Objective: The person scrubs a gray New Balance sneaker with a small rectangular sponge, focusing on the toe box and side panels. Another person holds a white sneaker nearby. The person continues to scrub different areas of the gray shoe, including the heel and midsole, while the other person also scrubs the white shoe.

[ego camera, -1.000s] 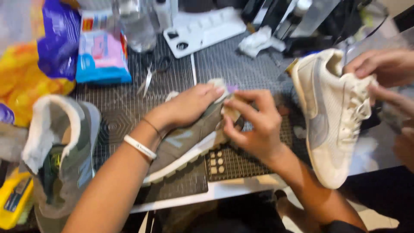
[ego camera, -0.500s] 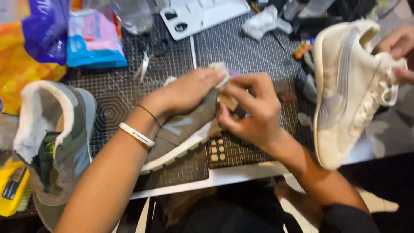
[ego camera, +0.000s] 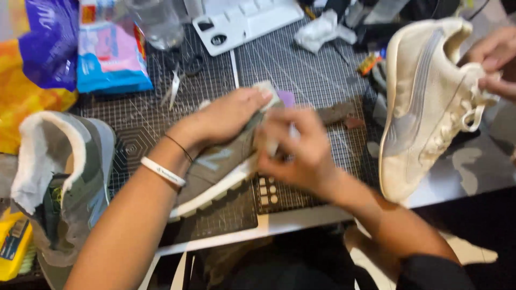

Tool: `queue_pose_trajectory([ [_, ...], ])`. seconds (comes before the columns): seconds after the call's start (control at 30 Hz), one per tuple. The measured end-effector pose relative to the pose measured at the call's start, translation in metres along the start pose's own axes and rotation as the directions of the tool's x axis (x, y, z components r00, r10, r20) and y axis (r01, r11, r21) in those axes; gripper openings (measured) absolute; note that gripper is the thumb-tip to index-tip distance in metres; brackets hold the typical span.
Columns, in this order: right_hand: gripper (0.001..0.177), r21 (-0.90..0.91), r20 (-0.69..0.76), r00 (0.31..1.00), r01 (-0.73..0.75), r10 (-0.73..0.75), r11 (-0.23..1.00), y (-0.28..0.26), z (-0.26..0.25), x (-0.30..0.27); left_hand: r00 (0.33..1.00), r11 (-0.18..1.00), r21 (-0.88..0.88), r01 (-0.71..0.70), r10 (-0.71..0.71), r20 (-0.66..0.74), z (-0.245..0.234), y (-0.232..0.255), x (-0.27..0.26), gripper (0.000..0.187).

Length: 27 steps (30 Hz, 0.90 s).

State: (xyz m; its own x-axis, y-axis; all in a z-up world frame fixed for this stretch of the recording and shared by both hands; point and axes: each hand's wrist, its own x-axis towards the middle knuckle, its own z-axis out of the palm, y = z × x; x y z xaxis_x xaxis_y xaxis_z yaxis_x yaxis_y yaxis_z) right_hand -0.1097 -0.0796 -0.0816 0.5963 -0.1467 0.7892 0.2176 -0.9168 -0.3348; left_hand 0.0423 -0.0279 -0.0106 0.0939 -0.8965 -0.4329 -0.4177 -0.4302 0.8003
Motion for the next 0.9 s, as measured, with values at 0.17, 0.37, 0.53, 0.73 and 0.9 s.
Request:
queue_pose_trajectory([
  [0.17, 0.02, -0.06, -0.028, 1.0, -0.005, 0.004, 0.998, -0.034, 0.002, 0.003, 0.995, 0.995, 0.027, -0.093, 0.094, -0.026, -0.003, -0.008, 0.018, 0.048],
  [0.37, 0.02, -0.04, 0.077, 0.994, -0.071, 0.074, 0.997, -0.026, -0.002, -0.005, 0.983, 0.985, 0.003, -0.175, 0.175, -0.058, -0.002, -0.031, 0.028, 0.048],
  [0.53, 0.023, -0.143, -0.007, 0.999, -0.05, 0.05, 0.988, 0.001, -0.009, -0.005, 0.985, 0.986, -0.022, -0.164, 0.163, -0.051, -0.002, -0.027, 0.015, 0.051],
  [0.73, 0.026, -0.215, -0.009, 0.995, -0.103, 0.104, 0.971, -0.003, -0.009, 0.008, 0.967, 0.967, -0.027, -0.253, 0.253, -0.02, -0.006, -0.031, 0.027, 0.05],
  [0.9, 0.02, -0.196, 0.041, 0.998, 0.06, -0.053, 0.979, -0.01, -0.004, 0.015, 0.964, 0.963, -0.057, -0.265, 0.266, 0.004, -0.009, -0.028, 0.024, 0.047],
])
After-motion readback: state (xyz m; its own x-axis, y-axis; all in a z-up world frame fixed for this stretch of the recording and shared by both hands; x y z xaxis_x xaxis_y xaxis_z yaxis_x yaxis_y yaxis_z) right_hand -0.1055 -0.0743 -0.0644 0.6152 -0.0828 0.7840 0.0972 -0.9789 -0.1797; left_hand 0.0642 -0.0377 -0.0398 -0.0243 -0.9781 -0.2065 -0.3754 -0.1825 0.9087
